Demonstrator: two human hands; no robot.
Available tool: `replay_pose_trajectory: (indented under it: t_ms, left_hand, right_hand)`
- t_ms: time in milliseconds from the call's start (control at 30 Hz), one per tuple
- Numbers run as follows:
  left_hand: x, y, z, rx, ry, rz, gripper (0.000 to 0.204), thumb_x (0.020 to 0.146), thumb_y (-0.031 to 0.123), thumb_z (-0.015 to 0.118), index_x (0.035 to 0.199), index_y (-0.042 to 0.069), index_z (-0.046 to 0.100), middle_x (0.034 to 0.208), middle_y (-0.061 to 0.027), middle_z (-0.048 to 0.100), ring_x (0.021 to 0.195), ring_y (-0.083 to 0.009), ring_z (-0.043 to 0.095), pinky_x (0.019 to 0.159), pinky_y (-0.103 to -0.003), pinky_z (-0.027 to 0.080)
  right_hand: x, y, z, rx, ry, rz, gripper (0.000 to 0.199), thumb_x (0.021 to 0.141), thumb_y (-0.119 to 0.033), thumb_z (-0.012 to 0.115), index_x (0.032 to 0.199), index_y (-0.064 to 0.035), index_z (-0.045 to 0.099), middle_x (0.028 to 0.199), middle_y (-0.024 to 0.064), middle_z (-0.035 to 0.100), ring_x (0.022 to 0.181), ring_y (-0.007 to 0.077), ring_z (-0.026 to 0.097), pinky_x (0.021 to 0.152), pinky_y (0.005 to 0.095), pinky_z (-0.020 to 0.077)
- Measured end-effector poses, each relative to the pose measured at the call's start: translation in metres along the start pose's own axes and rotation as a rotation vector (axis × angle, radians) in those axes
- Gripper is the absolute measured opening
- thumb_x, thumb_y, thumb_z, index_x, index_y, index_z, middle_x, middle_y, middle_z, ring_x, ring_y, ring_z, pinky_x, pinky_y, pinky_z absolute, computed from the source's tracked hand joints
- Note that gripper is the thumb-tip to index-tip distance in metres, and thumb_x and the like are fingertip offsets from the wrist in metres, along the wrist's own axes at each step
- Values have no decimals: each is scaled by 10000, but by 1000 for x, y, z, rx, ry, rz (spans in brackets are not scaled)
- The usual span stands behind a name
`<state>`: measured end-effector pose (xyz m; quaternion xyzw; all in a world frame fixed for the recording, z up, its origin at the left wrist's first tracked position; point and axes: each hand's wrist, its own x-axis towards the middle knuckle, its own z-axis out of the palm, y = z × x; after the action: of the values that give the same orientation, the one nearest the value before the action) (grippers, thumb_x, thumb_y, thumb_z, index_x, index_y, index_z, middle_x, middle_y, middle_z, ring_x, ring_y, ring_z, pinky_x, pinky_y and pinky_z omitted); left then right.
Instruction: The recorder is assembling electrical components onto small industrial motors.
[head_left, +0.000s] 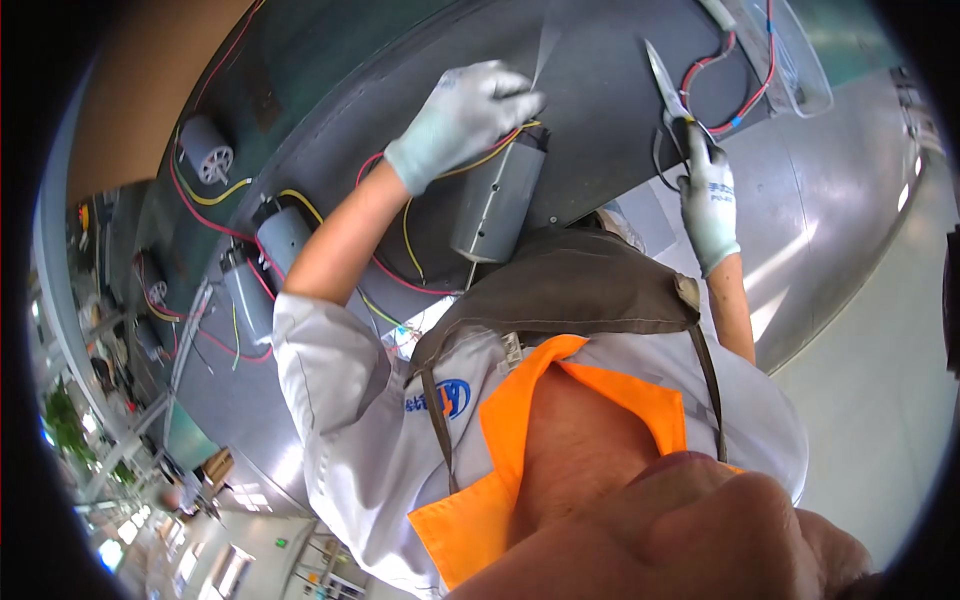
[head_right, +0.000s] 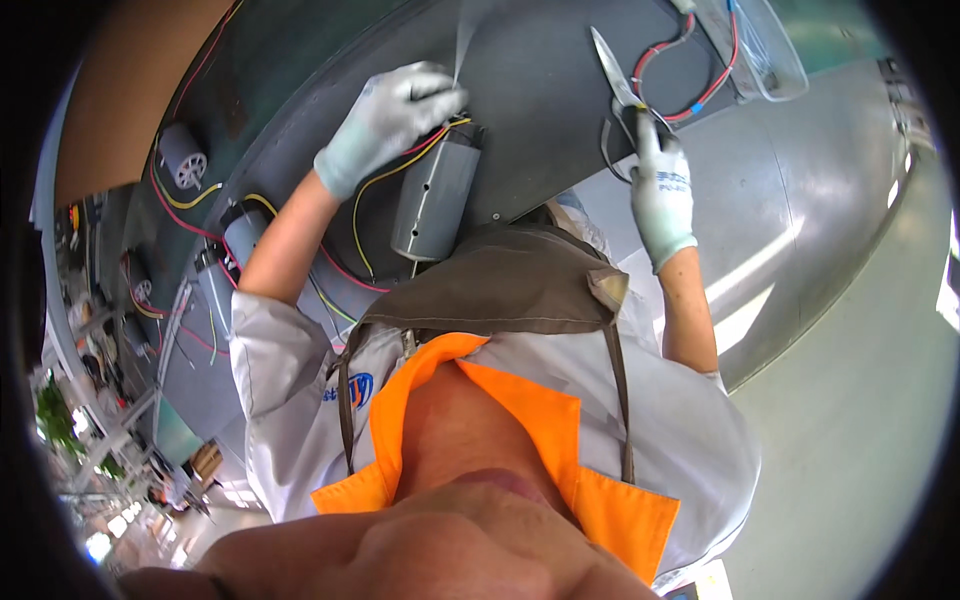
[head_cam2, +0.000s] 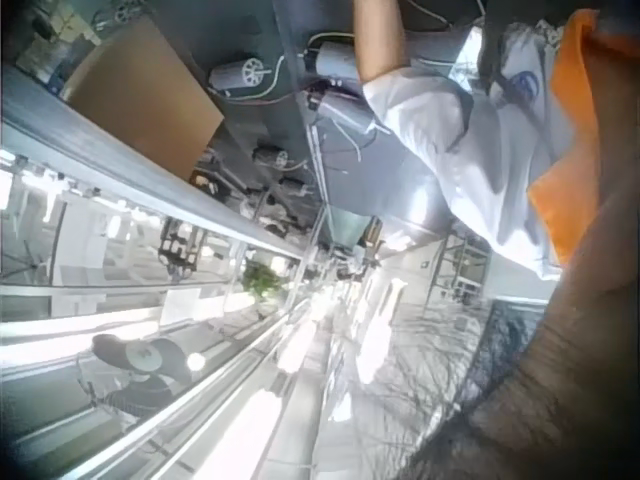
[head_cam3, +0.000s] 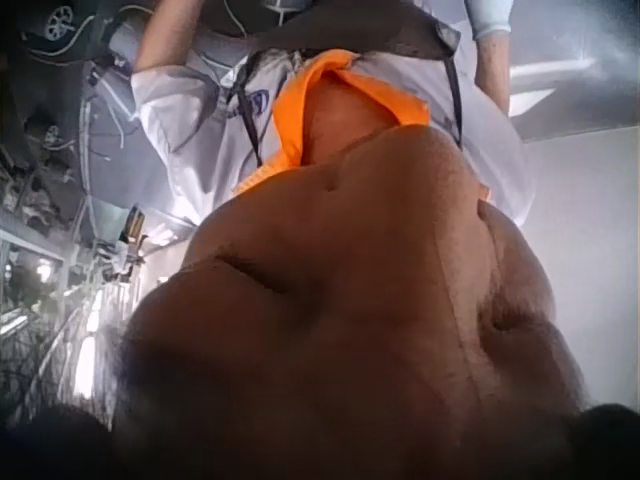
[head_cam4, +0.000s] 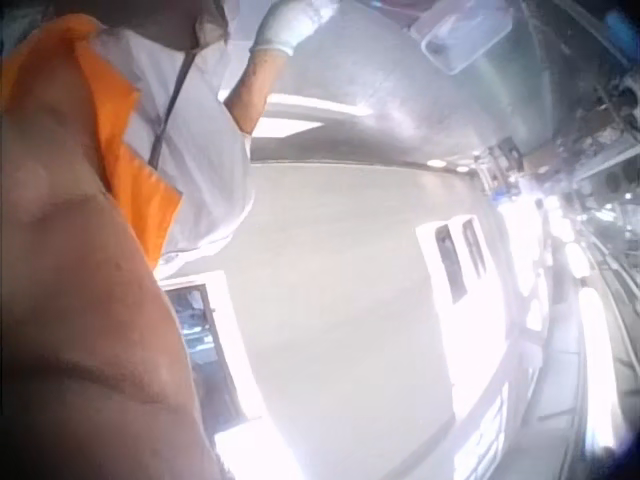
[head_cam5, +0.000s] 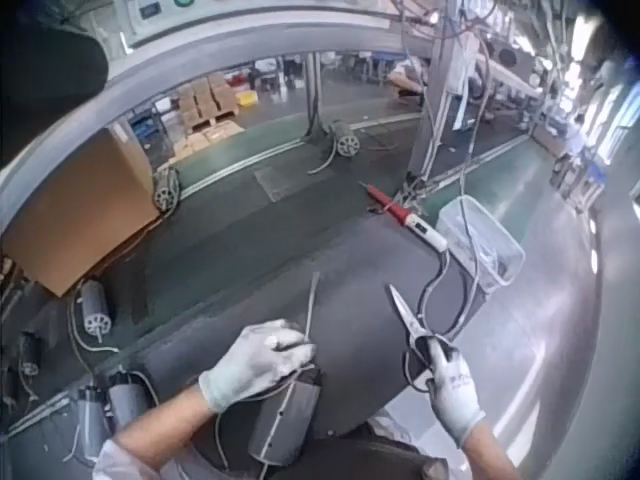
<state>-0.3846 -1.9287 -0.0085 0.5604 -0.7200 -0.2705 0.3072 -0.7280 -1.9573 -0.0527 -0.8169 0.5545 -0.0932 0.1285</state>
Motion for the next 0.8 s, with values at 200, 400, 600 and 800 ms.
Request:
replay_pose_trajectory:
  t_ms: [200, 400, 600, 800]
  left_hand:
    - [-6, -2, -19, -1057, -12, -500, 384, 994, 266, 587, 1191, -57, 649, 1120, -134, 707, 1014, -203, 682, 932, -311, 526]
    - [-15, -36, -6, -1198, 100, -290, 385, 999, 243, 555, 1219, -65, 628, 1191, -182, 680, 1067, -242, 676, 972, -364, 530]
    - [-7, -33, 0, -1232, 111, -459, 318, 1001, 209, 566, 1165, -43, 668, 1103, -147, 708, 946, -218, 704, 867, -325, 568]
    - [-58, -53, -21, -732, 330, 52, 355, 976, 258, 598, 1169, -29, 679, 1102, -148, 706, 1008, -235, 687, 915, -357, 541]
  right_hand:
    - [5, 11, -9, 949, -122, 158, 628, 841, 31, 635, 1443, -42, 472, 1271, 191, 616, 1073, 216, 647, 911, 309, 511]
    - [50, -40, -22, 724, -485, -392, 600, 888, -211, 739, 1382, 24, 493, 1220, 186, 644, 1073, 268, 646, 939, 367, 505]
    - [62, -88, -47, 142, -462, -594, 584, 889, -426, 710, 1259, 2, 566, 1109, 250, 648, 998, 423, 636, 835, 443, 518]
    - [69, -79, -42, 209, -696, -339, 497, 877, -362, 738, 1213, -28, 589, 891, 212, 674, 829, 400, 661, 733, 482, 518]
